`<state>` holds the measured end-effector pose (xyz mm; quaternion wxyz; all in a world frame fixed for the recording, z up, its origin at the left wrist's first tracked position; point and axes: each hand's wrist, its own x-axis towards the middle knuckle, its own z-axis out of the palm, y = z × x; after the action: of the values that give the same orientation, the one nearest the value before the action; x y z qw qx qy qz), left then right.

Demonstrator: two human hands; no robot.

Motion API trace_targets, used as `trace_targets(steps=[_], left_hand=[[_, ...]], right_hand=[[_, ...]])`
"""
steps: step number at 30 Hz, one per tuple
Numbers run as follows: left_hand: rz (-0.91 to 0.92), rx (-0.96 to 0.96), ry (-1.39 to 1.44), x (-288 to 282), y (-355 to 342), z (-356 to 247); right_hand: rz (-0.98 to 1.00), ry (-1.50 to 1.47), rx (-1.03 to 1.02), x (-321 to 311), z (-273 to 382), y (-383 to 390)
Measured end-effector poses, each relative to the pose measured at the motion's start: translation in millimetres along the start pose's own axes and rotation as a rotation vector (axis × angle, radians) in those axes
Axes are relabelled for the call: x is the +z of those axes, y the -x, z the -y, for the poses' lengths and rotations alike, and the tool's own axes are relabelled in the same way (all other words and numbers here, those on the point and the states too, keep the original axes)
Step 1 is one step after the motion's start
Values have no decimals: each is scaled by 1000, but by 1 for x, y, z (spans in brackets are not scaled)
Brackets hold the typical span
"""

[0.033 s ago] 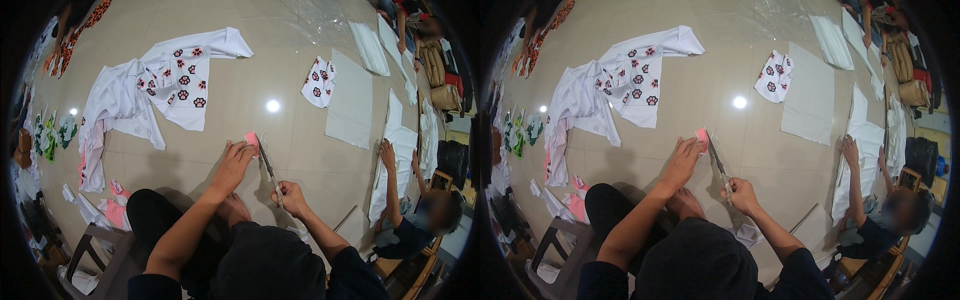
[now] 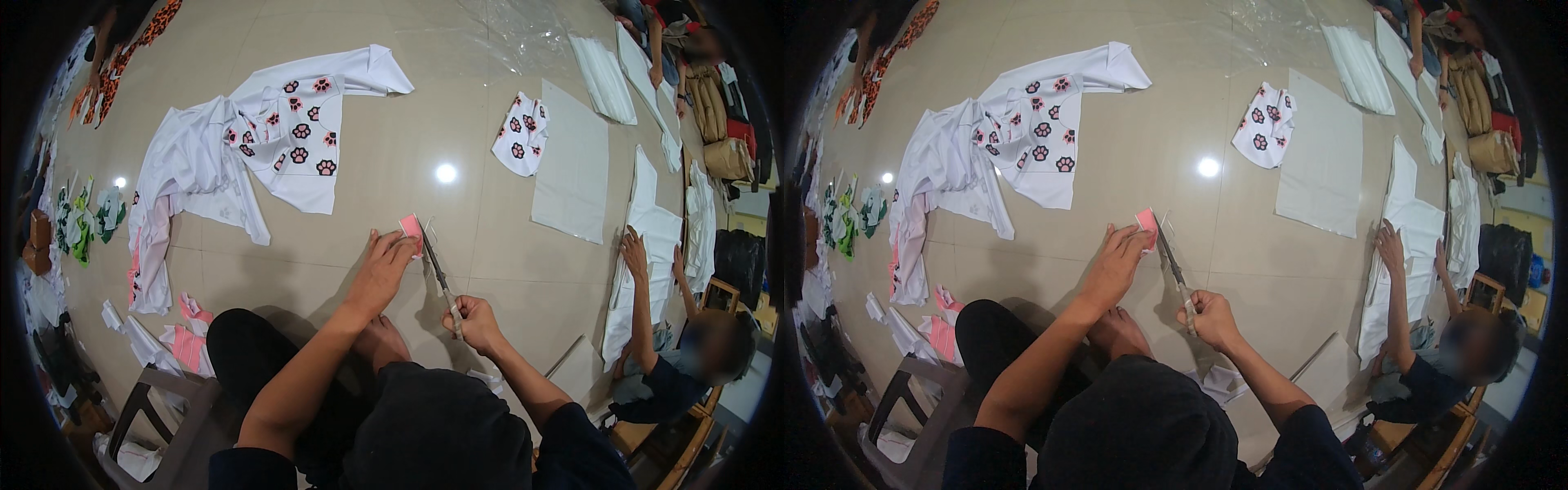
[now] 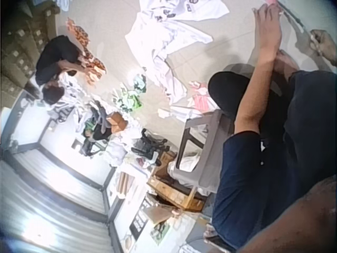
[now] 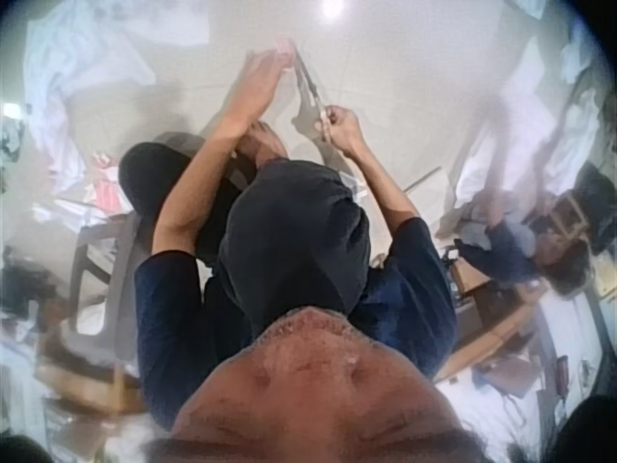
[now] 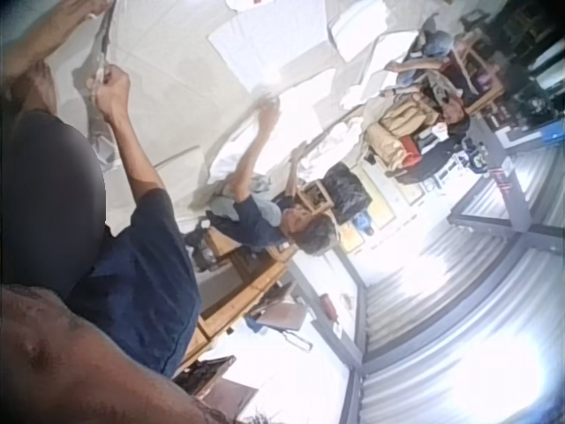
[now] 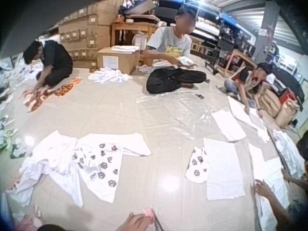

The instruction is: The person cuts a long pink fabric strip into smaller pieces using shears while sitting on the floor. They then cut a white fabric piece with a paw print pattern into separate sections.

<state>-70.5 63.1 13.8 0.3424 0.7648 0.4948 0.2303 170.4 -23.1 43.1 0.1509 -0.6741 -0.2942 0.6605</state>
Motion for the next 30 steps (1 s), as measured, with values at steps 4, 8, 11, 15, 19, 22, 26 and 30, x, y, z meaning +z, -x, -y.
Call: trace_targets(steps=[4, 8, 11, 15, 19, 22, 26, 30], left_hand=[[-28, -4, -1, 2, 0, -1], [-38, -5, -1, 3, 0, 0], [-33, -10, 15, 5, 1, 4], [-43, -44, 65, 6, 1, 9], [-85, 5, 49, 6, 0, 9], [-72, 11, 43, 4, -1, 6], [-54, -19, 94, 3, -1, 6], [-83, -78, 209, 4, -1, 8]], right_hand=[[3, 8, 4, -2, -1, -1], [4, 51, 2, -5, -6, -1], [-6, 89, -14, -8, -13, -2], [5, 49, -18, -8, -9, 0], [12, 37, 9, -7, -8, 1], [6, -15, 13, -3, -6, 2], [7, -45, 10, 5, -7, 1], [10, -53, -7, 8, -16, 1]])
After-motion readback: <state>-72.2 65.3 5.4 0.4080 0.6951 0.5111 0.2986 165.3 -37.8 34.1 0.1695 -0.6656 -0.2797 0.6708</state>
